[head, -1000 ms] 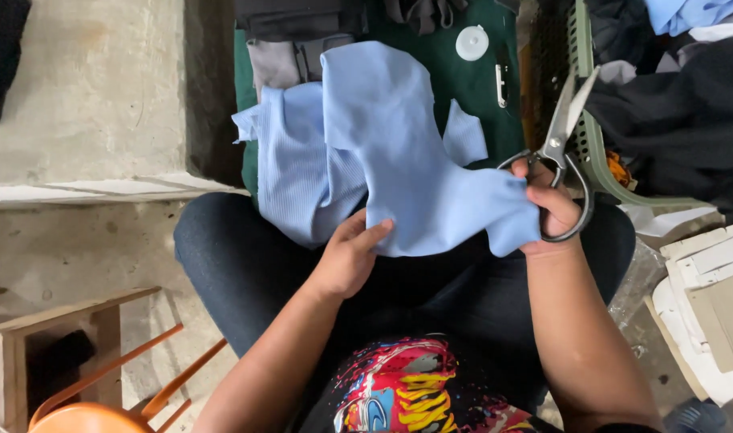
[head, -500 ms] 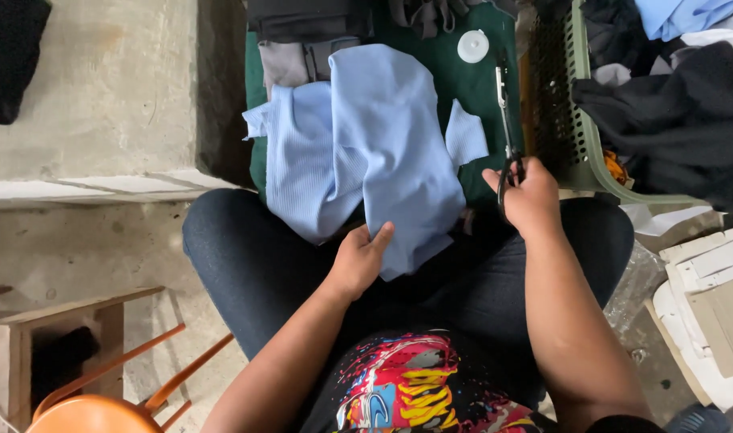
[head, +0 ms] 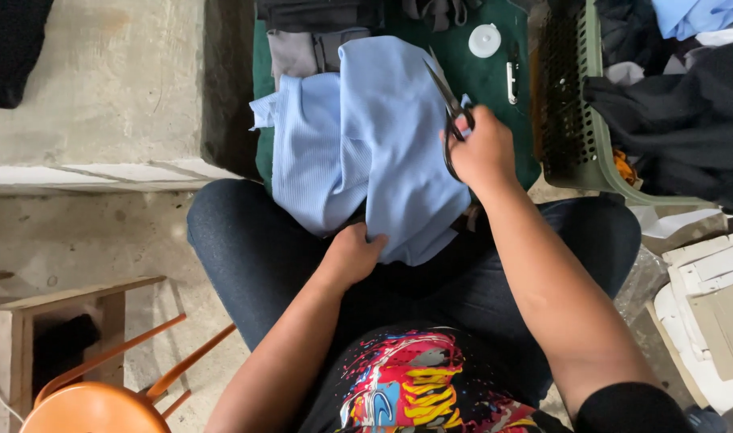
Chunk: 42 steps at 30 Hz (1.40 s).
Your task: The person is inspecting and trimming light blue fabric pieces using large tailor scissors on a workbench in a factory setting.
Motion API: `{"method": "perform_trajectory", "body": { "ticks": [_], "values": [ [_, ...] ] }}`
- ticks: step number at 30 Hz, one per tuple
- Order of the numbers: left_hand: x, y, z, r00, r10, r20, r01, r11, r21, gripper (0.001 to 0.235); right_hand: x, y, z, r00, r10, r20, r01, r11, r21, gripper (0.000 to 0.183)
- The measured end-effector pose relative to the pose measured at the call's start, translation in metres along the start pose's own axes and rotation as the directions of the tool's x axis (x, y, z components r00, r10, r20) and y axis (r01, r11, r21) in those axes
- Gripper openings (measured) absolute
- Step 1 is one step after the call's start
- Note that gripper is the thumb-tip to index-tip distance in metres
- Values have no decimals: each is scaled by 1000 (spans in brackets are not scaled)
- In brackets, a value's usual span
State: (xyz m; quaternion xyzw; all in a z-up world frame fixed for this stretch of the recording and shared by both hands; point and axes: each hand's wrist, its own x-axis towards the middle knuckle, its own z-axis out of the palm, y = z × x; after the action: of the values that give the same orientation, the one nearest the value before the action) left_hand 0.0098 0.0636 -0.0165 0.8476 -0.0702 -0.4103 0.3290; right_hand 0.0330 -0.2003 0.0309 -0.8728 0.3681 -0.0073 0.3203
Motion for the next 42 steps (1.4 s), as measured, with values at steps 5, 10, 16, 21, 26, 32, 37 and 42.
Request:
{"method": "perform_trajectory", "body": {
  "ticks": [5, 10, 16, 21, 26, 32, 37, 42],
  "values": [
    [2, -2, -3, 999, 22, 23, -20, 998, -62, 52, 41, -10, 26, 999, -23, 39, 29, 986, -162, 24],
    [1, 2, -2, 998, 70, -10, -70, 980, -188, 38, 44, -26, 11, 999, -46, -1, 46, 997, 55, 17],
    [3, 17, -9, 917, 297, -267, -399, 647, -649, 28, 79, -48, -12, 944, -258, -207, 320, 870, 375, 27],
    [-8, 34, -33, 877, 177, -447, -456, 599, -659, 25, 81, -89, -33, 845, -479, -238, 508, 582, 635, 48],
    [-26, 42, -53, 830, -127, -543, -256, 779, -572, 49, 59, -67, -36, 893, -450, -36, 450, 885, 119, 27],
    [9, -10, -36, 899, -201, -390, -51, 835, -547, 32, -43, -9, -40, 987, -90, 136, 67, 984, 167, 49],
    [-4, -3, -53, 924, -189, -333, 27, 900, -436, 42, -76, 48, -1, 980, 155, 128, -159, 987, 26, 57],
    [-14, 2, -50, 938, -143, -315, -22, 884, -466, 42, -73, 68, 38, 962, 268, 52, -270, 961, 57, 40]
  ]
}}
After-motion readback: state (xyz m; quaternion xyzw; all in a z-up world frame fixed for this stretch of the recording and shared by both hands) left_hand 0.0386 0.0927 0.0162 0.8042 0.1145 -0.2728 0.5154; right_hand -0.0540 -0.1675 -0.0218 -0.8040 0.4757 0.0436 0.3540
